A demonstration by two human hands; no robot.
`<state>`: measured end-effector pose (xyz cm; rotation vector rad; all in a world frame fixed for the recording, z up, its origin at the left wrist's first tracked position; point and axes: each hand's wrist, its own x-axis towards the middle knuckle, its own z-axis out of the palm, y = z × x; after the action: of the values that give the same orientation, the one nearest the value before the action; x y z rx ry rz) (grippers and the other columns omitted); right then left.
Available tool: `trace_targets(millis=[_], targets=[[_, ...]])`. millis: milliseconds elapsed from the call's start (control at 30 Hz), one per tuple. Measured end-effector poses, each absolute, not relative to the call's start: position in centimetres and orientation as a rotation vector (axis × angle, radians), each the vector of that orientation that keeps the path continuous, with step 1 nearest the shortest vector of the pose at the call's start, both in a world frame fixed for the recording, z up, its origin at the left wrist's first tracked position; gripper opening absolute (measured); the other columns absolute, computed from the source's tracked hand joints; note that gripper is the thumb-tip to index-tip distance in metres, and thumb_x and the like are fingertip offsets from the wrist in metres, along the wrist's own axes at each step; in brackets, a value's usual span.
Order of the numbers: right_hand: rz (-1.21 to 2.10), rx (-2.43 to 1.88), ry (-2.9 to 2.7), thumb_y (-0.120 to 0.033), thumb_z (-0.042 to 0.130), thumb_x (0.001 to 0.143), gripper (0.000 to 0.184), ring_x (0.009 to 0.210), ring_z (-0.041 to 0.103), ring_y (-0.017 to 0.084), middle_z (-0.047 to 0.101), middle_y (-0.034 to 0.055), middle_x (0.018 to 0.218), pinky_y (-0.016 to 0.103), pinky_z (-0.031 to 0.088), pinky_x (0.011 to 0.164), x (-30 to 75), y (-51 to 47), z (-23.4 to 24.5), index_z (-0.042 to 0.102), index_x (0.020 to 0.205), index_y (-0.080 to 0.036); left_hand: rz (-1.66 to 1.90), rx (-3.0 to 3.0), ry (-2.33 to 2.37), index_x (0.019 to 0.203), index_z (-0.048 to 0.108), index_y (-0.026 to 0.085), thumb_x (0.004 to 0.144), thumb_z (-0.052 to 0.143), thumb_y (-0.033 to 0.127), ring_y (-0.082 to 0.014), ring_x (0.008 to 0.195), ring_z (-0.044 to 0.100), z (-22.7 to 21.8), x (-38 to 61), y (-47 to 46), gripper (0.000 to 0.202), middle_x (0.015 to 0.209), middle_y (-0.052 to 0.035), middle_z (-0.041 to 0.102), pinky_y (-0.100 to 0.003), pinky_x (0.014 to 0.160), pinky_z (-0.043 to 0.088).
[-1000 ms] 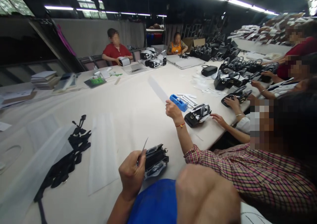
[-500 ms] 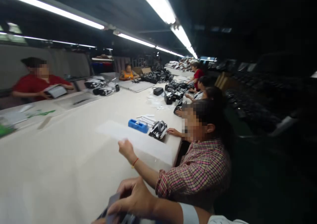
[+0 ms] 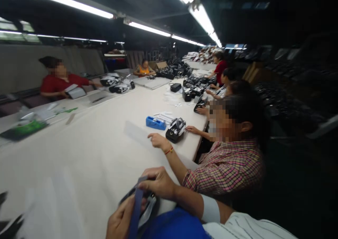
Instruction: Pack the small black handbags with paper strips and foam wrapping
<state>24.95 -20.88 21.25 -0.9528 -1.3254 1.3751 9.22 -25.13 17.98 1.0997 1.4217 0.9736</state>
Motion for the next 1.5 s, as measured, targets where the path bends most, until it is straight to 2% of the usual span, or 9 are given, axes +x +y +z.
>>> trace_targets(millis=[100, 167, 300, 500, 700, 967, 1167, 1500], targets=[[1.455, -0.896, -1.333, -0.045, 0.067, 0.077, 0.033, 0.061, 0.052, 0.009, 0.06, 0.0005, 0.069, 0.021, 0.041, 0.058, 25.0, -20.7, 20.7, 0.071, 0.078, -0.012, 0.953, 1.001, 1.286, 0.09, 0.072, 0.015, 0.075, 0.06, 0.056, -0.0199, 0.072, 0.067, 18.3, 8.8, -25.4, 0.045, 0.081, -0.0079, 0.073, -0.028, 0.065, 0.056], [1.516, -0.891, -1.256, -0.042, 0.067, 0.078, 0.031, 0.065, 0.055, 0.01, 0.062, 0.0012, 0.072, 0.022, 0.044, 0.062, 24.9, -20.5, 20.2, 0.071, 0.086, -0.013, 1.02, 0.956, 1.248, 0.096, 0.071, 0.014, 0.077, 0.061, 0.051, -0.0191, 0.077, 0.067, 18.3, 9.0, -24.9, 0.043, 0.087, -0.0089, 0.073, -0.028, 0.072, 0.055], [1.587, -0.951, -1.07, -0.04, 0.075, 0.07, 0.037, 0.074, 0.062, 0.013, 0.069, 0.005, 0.087, 0.026, 0.051, 0.07, 24.6, -20.4, 19.4, 0.07, 0.097, -0.015, 1.122, 0.903, 1.234, 0.103, 0.07, 0.014, 0.074, 0.067, 0.044, -0.0211, 0.089, 0.067, 18.0, 9.4, -24.6, 0.042, 0.098, -0.0097, 0.072, -0.031, 0.082, 0.054], [1.549, -0.988, -1.077, -0.039, 0.079, 0.064, 0.043, 0.084, 0.066, 0.019, 0.071, 0.0079, 0.092, 0.034, 0.054, 0.078, 24.4, -20.5, 19.6, 0.071, 0.098, -0.015, 1.176, 0.96, 1.291, 0.1, 0.071, 0.015, 0.074, 0.067, 0.044, -0.021, 0.087, 0.068, 18.1, 9.5, -24.9, 0.039, 0.098, -0.0091, 0.073, -0.033, 0.084, 0.055], [1.473, -1.003, -1.134, -0.044, 0.071, 0.073, 0.035, 0.073, 0.066, 0.017, 0.071, 0.0073, 0.089, 0.035, 0.055, 0.073, 24.4, -20.4, 19.8, 0.073, 0.095, -0.018, 1.185, 0.961, 1.3, 0.101, 0.071, 0.017, 0.075, 0.067, 0.042, -0.0201, 0.089, 0.068, 18.0, 9.5, -24.8, 0.036, 0.1, -0.0082, 0.072, -0.032, 0.085, 0.054], [1.382, -0.975, -1.224, -0.038, 0.071, 0.074, 0.029, 0.086, 0.066, 0.019, 0.072, 0.0063, 0.093, 0.035, 0.054, 0.081, 24.4, -20.3, 19.6, 0.073, 0.096, -0.02, 1.179, 1.064, 1.338, 0.102, 0.07, 0.017, 0.076, 0.066, 0.039, -0.0232, 0.098, 0.066, 18.7, 9.5, -24.7, 0.034, 0.104, -0.0086, 0.071, -0.038, 0.093, 0.051], [1.429, -0.922, -1.229, -0.038, 0.071, 0.075, 0.031, 0.074, 0.066, 0.016, 0.07, 0.0062, 0.092, 0.031, 0.055, 0.073, 24.7, -20.0, 18.8, 0.073, 0.099, -0.019, 1.179, 1.111, 1.344, 0.099, 0.072, 0.019, 0.076, 0.067, 0.037, -0.0223, 0.101, 0.065, 19.2, 9.7, -24.5, 0.03, 0.104, -0.0066, 0.071, -0.035, 0.095, 0.049], [1.444, -0.87, -1.217, -0.033, 0.073, 0.073, 0.027, 0.077, 0.066, 0.019, 0.071, 0.0057, 0.092, 0.033, 0.054, 0.072, 24.7, -19.6, 17.8, 0.073, 0.098, -0.023, 1.165, 1.15, 1.393, 0.098, 0.072, 0.02, 0.074, 0.067, 0.038, -0.0223, 0.099, 0.066, 18.6, 9.5, -24.4, 0.03, 0.104, -0.0062, 0.071, -0.034, 0.093, 0.05]])
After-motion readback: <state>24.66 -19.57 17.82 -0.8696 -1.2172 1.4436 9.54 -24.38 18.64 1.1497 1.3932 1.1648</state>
